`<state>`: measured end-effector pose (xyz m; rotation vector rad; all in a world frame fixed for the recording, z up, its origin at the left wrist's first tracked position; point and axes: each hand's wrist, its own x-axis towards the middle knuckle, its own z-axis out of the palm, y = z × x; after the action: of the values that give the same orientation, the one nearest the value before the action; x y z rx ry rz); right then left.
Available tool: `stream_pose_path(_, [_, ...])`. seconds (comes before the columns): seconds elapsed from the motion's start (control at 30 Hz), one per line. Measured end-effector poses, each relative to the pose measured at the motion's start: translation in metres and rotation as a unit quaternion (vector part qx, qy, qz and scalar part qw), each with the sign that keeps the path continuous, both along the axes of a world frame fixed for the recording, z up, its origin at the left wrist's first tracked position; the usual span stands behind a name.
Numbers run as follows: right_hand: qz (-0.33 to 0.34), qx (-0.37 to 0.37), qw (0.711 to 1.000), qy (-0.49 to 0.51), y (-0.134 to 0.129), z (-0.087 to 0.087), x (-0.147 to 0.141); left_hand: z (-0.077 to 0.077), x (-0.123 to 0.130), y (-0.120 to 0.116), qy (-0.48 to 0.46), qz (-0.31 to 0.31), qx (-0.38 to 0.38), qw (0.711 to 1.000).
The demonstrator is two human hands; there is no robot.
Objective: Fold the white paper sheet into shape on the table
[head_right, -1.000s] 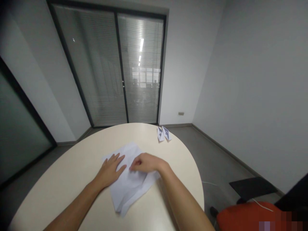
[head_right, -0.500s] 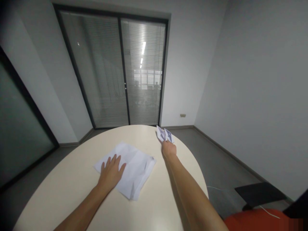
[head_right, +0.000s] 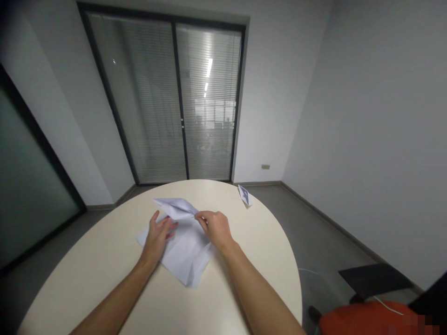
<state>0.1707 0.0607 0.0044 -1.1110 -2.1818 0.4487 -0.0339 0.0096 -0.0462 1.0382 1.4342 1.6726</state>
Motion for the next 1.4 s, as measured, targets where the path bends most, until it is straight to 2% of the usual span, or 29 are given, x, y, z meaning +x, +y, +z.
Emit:
stream_pose_path(0.23, [0.033, -0.097, 0.987, 0.124, -0.004, -0.021, 0.011, 0.003, -0.001, -0.002, -0.014, -0.008, 0.042, 0.999])
stream_pose_path(0.4, [0.087, -0.094, 0.987, 0.098, -0.003, -0.026, 0.019, 0.006, -0.001, -0.002, -0.036, 0.006, 0.029, 0.999])
stream_pose_path(0.57, [0.057, -0.094, 0.988, 0.107, -0.004, -0.032, 0.018, -0.001, -0.005, 0.003, 0.08, 0.034, 0.031, 0.996])
stream_pose_path(0.67, [0.069, -0.106, 0.984, 0.124, -0.002, -0.037, 0.017, -0.005, -0.008, 0.005, 0.156, 0.064, 0.053, 0.984])
stream_pose_path(0.77, [0.079, -0.123, 0.977, 0.159, 0.0, -0.04, 0.018, -0.005, -0.009, 0.004, 0.186, 0.079, 0.067, 0.977])
stream_pose_path(0.87, [0.086, -0.157, 0.958, 0.225, 0.003, -0.042, 0.018, -0.003, -0.007, 0.002, 0.183, 0.074, 0.068, 0.978])
stream_pose_path(1.03, [0.088, -0.228, 0.897, 0.369, 0.01, -0.045, 0.014, -0.001, -0.004, -0.001, 0.196, 0.075, 0.059, 0.976])
stream_pose_path(1.1, [0.077, -0.22, 0.891, 0.389, 0.013, -0.045, 0.014, -0.002, -0.003, 0.0, 0.201, 0.07, 0.058, 0.975])
stream_pose_path(1.23, [0.033, -0.185, 0.902, 0.389, 0.013, -0.04, 0.018, -0.007, -0.003, 0.001, 0.212, 0.079, 0.067, 0.972])
stream_pose_path(1.4, [0.019, -0.149, 0.899, 0.411, 0.01, -0.035, 0.019, -0.006, -0.002, -0.005, 0.278, 0.055, -0.007, 0.959])
